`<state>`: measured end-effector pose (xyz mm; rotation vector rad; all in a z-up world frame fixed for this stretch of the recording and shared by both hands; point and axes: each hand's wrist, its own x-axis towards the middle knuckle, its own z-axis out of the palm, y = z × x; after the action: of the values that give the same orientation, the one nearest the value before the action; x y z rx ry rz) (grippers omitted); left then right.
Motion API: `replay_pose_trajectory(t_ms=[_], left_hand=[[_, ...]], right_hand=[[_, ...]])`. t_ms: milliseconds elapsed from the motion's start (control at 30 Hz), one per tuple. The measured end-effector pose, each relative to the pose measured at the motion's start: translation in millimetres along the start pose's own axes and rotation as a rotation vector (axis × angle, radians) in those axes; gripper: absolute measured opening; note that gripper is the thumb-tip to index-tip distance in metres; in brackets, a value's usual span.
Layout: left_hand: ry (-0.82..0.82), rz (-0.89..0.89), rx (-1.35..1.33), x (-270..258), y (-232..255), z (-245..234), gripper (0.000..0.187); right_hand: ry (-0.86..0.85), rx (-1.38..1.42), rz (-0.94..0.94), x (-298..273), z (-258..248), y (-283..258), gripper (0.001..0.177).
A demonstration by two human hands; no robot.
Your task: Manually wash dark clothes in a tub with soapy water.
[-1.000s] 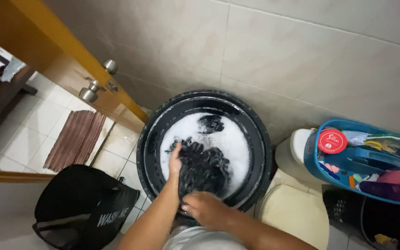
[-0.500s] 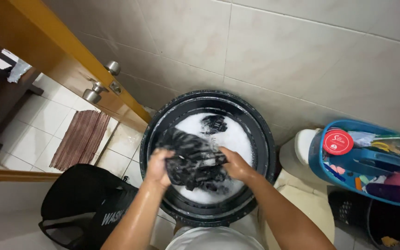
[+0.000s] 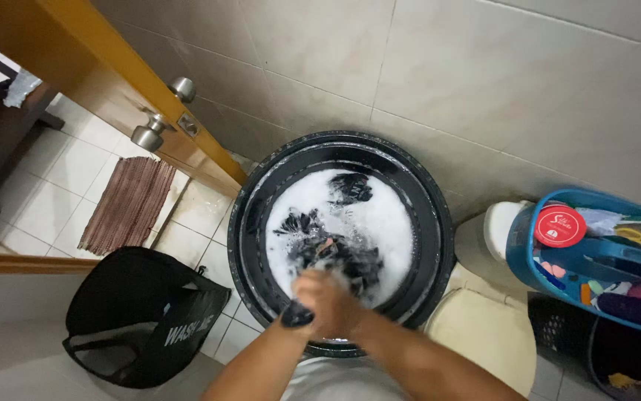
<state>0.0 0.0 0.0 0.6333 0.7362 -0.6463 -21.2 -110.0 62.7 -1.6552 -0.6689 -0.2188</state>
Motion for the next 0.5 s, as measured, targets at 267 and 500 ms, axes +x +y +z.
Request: replay_pose_trajectory(t_ms=[267, 500], left_hand=[[0.042, -0.034, 0.249, 88, -24, -69, 0.042], [-0.061, 0.004, 0.250, 4, 58, 5, 0.030]], right_hand=[[0.201, -0.503, 0.569, -48, -7, 129, 0.025], [0.012, -0.702, 0.849, -79, -28, 140, 0.044]])
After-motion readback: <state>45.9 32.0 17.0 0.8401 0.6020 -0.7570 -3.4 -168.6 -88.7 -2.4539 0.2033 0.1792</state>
